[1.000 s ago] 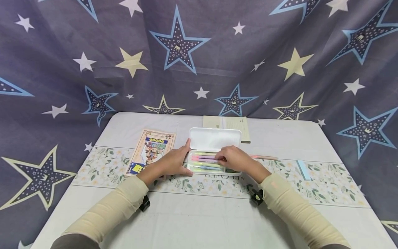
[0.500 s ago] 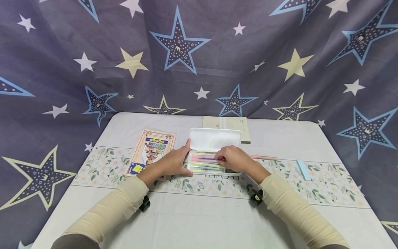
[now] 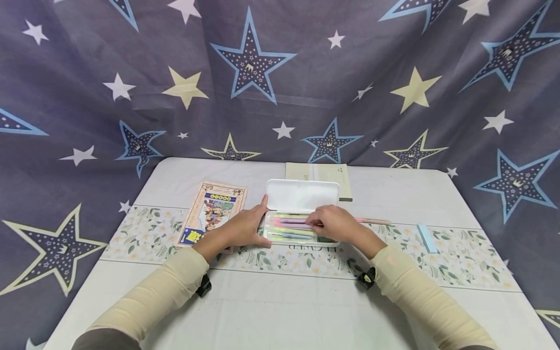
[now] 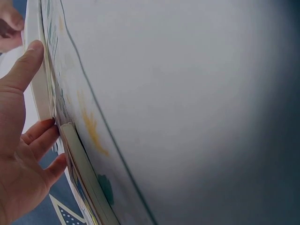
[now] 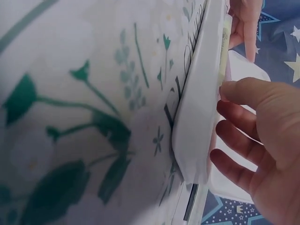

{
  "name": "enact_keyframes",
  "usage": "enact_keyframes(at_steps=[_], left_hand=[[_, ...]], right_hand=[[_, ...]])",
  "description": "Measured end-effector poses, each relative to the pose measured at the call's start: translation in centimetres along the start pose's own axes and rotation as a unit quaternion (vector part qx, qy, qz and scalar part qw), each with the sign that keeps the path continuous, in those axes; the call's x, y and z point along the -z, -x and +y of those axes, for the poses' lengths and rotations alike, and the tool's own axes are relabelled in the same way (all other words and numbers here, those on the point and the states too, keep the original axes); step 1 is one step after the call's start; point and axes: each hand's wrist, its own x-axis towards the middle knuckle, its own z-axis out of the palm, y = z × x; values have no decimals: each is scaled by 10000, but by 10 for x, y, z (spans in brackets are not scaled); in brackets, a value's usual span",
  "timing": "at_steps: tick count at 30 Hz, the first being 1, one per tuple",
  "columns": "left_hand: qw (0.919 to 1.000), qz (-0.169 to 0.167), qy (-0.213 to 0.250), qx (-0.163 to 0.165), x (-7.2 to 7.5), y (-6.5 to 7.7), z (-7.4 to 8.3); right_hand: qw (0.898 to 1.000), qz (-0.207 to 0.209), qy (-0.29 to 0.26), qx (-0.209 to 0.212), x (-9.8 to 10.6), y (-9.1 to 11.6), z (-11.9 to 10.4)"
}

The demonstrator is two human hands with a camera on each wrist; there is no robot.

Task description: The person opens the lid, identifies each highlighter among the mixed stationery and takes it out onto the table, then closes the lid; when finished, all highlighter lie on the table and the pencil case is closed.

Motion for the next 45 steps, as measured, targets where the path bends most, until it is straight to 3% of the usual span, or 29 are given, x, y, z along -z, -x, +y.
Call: enact_keyframes(at_steps=[8,24,40,45], left_hand=[[10000,1,16,17,0,0,-1],[10000,15,77,-14,1,0,0],[10000,-7,82,19,2,0,0],[10000,-6,58,-2,0,0,-1]], right_hand=[[9996,-39,248,-86,9,13,10],[9967,590,128,-542,24,58,43],[9923,815,250,-896,38,109,83],[9905,698,344,-1131,38,119,94]])
